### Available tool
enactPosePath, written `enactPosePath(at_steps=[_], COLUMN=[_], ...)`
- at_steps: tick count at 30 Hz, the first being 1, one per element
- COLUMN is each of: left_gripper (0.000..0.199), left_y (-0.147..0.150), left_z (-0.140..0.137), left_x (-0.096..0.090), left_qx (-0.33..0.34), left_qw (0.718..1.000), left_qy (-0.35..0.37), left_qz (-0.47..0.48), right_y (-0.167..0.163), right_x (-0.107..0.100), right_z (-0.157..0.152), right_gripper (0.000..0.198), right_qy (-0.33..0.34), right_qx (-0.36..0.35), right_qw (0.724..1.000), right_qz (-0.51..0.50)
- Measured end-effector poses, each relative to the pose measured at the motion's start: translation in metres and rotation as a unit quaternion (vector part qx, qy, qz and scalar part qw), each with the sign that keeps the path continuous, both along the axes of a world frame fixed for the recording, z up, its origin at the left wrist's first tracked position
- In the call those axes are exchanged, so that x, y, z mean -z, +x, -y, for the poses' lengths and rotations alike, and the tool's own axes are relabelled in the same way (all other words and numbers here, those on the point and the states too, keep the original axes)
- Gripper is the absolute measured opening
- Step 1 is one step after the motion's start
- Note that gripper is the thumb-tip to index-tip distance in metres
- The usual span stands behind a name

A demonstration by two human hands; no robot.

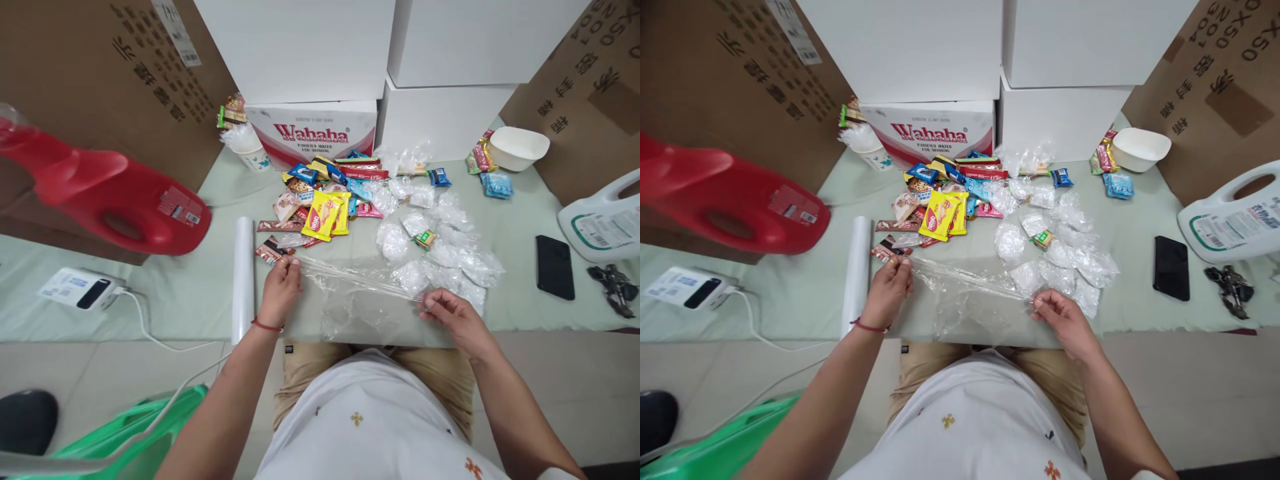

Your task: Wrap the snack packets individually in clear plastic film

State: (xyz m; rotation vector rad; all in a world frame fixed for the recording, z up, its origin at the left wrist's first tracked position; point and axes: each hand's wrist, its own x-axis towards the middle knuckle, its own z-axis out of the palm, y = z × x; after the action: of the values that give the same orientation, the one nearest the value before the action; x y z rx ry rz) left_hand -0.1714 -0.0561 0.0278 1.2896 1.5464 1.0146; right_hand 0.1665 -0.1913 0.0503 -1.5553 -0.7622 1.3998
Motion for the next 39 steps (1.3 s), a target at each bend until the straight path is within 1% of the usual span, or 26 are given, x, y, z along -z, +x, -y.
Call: enactPosePath(at_steps=[2,3,5,6,8,10,12,13,14,17,19,21,23,24,26,27,28,29,31,33,35,37,39], left_gripper=[0.042,0.048,0.06,0.063,0.064,0.057,0.038,0.028,0.023,0.023,0.024,0.026,0.026,0.024,0.021,0.019,0.019,0.02,0.024,0.028,0.027,0.031,0.049], left_y=[0.0,0.003,0.012,0.017,0.027,0.033,0.035,0.034,0.032,0.022,0.013,0.003,-0.006,-0.01,-0.016,-0.017,-0.017,-0.014,-0.006,0.003,0.008,0.006,-0.001], left_z=[0.002,0.006,0.017,0.023,0.033,0.035,0.033,0.031,0.03,0.031,0.035,0.041,0.048,0.051,0.057,0.059,0.059,0.058,0.051,0.039,0.027,0.019,0.019], left_x=[0.0,0.001,0.003,0.004,0.008,0.011,0.014,0.014,0.015,0.017,0.02,0.023,0.023,0.021,0.01,0.003,-0.005,-0.014,-0.026,-0.028,-0.02,-0.007,0.006], left_qx=[0.018,0.016,-0.019,-0.039,-0.073,-0.082,-0.075,-0.073,-0.074,-0.079,-0.067,-0.046,-0.048,-0.063,-0.1,-0.106,-0.097,-0.069,0.017,0.116,0.21,0.29,0.356], left_qw=[0.999,0.997,0.993,0.992,0.993,0.995,0.996,0.996,0.995,0.993,0.992,0.991,0.983,0.974,0.949,0.937,0.93,0.928,0.929,0.92,0.896,0.868,0.84], left_qy=[-0.042,-0.065,-0.091,-0.093,-0.075,-0.056,-0.045,-0.035,-0.023,0.013,0.021,0.021,0.037,0.057,0.115,0.146,0.172,0.189,0.194,0.17,0.14,0.119,0.109], left_qz=[0.025,0.042,0.071,0.076,0.051,0.005,-0.032,-0.046,-0.058,-0.089,-0.103,-0.125,-0.176,-0.21,-0.275,-0.297,-0.309,-0.313,-0.314,-0.332,-0.364,-0.386,-0.394], right_y=[-0.005,-0.01,-0.019,-0.025,-0.037,-0.048,-0.057,-0.06,-0.061,-0.056,-0.049,-0.042,-0.04,-0.04,-0.042,-0.043,-0.045,-0.046,-0.049,-0.049,-0.044,-0.032,-0.015], right_x=[0.001,0.001,0.002,0.002,0.002,0.001,0.002,0.003,0.004,0.008,0.01,0.012,0.013,0.014,0.016,0.017,0.018,0.019,0.02,0.022,0.025,0.029,0.031], right_z=[-0.003,-0.005,-0.009,-0.012,-0.017,-0.02,-0.021,-0.021,-0.02,-0.017,-0.014,-0.011,-0.008,-0.007,-0.005,-0.005,-0.004,-0.004,-0.004,-0.003,-0.001,0.002,0.006], right_gripper=[0.047,0.048,0.05,0.052,0.056,0.061,0.067,0.067,0.065,0.055,0.054,0.055,0.056,0.056,0.055,0.054,0.053,0.051,0.047,0.041,0.035,0.03,0.028], right_qy=[-0.01,-0.018,-0.027,-0.028,-0.031,-0.04,-0.049,-0.049,-0.046,-0.026,-0.025,-0.033,-0.04,-0.041,-0.04,-0.035,-0.027,-0.016,0.007,0.029,0.051,0.063,0.057], right_qx=[0.004,0.006,0.01,0.014,0.029,0.046,0.044,0.036,0.028,0.037,0.048,0.043,0.023,0.012,-0.009,-0.019,-0.026,-0.034,-0.051,-0.067,-0.075,-0.064,-0.05], right_qw=[0.999,0.999,0.998,0.998,0.998,0.998,0.998,0.998,0.999,0.999,0.998,0.998,0.999,0.999,0.999,0.999,0.998,0.998,0.996,0.992,0.983,0.971,0.961], right_qz=[-0.034,-0.047,-0.057,-0.054,-0.043,-0.032,-0.023,-0.017,-0.011,0.007,0.013,0.015,0.017,0.02,0.028,0.034,0.04,0.048,0.07,0.107,0.162,0.22,0.266])
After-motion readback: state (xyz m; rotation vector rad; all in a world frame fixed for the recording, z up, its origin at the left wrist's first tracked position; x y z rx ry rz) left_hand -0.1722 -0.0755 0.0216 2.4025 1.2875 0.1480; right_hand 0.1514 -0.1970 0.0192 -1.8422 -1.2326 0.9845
